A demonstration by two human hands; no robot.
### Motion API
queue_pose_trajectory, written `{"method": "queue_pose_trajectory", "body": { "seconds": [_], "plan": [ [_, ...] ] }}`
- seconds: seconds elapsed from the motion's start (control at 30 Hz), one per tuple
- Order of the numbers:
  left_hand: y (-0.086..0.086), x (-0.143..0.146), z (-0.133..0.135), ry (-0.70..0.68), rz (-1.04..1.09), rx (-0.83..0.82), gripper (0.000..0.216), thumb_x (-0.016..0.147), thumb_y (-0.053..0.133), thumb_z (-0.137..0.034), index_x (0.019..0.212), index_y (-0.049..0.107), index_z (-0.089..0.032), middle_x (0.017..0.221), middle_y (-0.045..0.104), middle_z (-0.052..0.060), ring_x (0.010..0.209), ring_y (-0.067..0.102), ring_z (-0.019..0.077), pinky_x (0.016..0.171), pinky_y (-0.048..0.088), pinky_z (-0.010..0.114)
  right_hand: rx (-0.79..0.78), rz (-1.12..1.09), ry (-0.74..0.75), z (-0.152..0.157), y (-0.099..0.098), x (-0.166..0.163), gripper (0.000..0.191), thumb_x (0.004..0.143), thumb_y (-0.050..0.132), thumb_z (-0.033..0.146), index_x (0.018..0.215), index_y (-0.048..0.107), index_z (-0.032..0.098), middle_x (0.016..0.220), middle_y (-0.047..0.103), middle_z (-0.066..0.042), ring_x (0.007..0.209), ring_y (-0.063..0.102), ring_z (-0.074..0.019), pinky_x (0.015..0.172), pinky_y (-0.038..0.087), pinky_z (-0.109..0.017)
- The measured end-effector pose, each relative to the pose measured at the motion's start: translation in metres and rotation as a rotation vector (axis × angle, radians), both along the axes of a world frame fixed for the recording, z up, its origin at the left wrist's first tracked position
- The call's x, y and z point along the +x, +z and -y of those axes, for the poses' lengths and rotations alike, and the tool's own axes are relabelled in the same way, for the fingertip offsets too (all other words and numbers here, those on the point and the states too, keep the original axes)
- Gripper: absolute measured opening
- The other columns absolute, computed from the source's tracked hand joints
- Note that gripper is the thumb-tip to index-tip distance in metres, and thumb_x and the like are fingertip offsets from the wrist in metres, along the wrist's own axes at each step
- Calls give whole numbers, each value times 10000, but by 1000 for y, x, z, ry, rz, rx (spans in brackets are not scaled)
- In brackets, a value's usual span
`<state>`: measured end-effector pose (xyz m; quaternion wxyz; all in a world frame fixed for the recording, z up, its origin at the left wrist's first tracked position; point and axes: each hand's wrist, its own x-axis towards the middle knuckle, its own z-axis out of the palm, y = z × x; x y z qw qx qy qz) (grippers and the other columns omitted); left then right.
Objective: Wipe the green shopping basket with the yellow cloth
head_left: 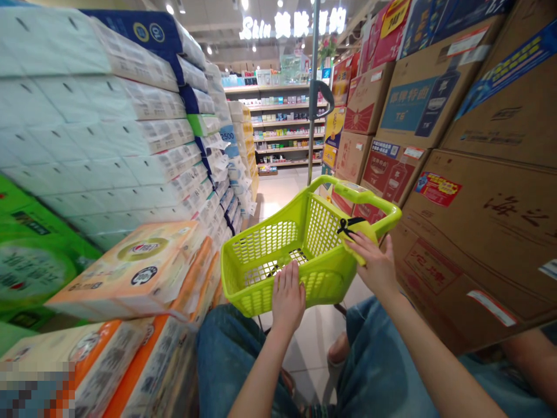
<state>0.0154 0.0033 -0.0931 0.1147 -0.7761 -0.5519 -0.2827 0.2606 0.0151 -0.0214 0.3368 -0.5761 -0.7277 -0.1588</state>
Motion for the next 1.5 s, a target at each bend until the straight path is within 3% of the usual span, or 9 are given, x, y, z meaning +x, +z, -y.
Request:
{"method": "queue_pose_trajectory", "body": {
  "seconds": [0.17, 0.37, 0.47, 0.6, 0.87, 1.0, 1.23, 1.37, 1.5],
  "plan": [
    [2, 2, 1, 15, 16, -31, 612, 935, 442, -224, 1518, 282, -127, 1488, 482, 123, 1375, 435, 236, 1175, 317, 443, 26, -72, -114, -4, -3, -15, 620, 686, 476, 38, 1243, 601, 280, 1399, 590, -32, 1356, 477, -232, 1200, 2, -561],
    [2, 3, 2, 20, -1, -20, 578, 931, 439, -211, 1489, 334, -108, 1478, 490, 135, 1376, 435, 236, 1170, 326, 442, -113, -79, 126, 13, -31, -107, 664, 663, 458, 17, 1271, 580, 252, 1442, 548, -37, 1390, 432, -205, 1218, -41, -488],
    [2, 2, 1, 14, -8, -23, 561, 930, 434, -206, 1477, 357, -108, 1471, 499, 138, 1378, 435, 240, 1167, 331, 446, -145, -65, 213, 20, -38, -121, 704, 669, 435, 4, 1317, 555, 252, 1462, 526, -34, 1404, 412, -186, 1220, -50, -465],
    [1, 1, 1, -4, 2, -25, 587, 944, 406, -204, 1514, 288, -129, 1489, 484, 117, 1384, 429, 227, 1176, 314, 438, -161, 16, 247, 19, -28, -83, 733, 658, 428, -7, 1310, 563, 299, 1455, 534, -8, 1385, 441, -185, 1201, -105, -514],
    [0, 2, 1, 5, 3, -38, 604, 938, 416, -205, 1523, 280, -138, 1509, 463, 97, 1396, 410, 230, 1190, 284, 423, 42, -40, -59, -10, 7, 22, 525, 725, 465, 64, 1158, 651, 295, 1309, 659, -9, 1288, 549, -235, 1188, -7, -596],
    [2, 3, 3, 18, 16, -51, 593, 943, 419, -221, 1514, 291, -128, 1495, 475, 115, 1386, 421, 235, 1188, 287, 437, -10, -70, -77, -5, -3, -21, 561, 689, 473, 41, 1175, 636, 271, 1356, 626, -24, 1342, 492, -228, 1203, 27, -554],
    [2, 2, 2, 13, -17, -46, 580, 922, 436, -211, 1485, 341, -109, 1467, 500, 137, 1378, 434, 253, 1173, 311, 452, -154, -130, 185, 18, -33, -125, 608, 700, 455, 9, 1233, 615, 254, 1386, 602, -22, 1362, 464, -182, 1224, 21, -440],
    [-1, -1, 0, 6, -39, -25, 589, 932, 417, -206, 1505, 309, -125, 1483, 490, 120, 1372, 442, 240, 1165, 321, 433, -135, -22, 280, 9, -21, -86, 604, 688, 456, -5, 1187, 637, 283, 1359, 624, 1, 1317, 515, -177, 1217, -32, -465],
    [-1, -1, 0, 5, -37, -17, 617, 930, 421, -199, 1526, 270, -141, 1502, 473, 101, 1377, 437, 239, 1163, 325, 423, -23, 33, 155, -10, 2, -3, 540, 691, 492, 29, 1125, 664, 302, 1291, 671, 12, 1245, 584, -206, 1210, 15, -517]
  ]
}}
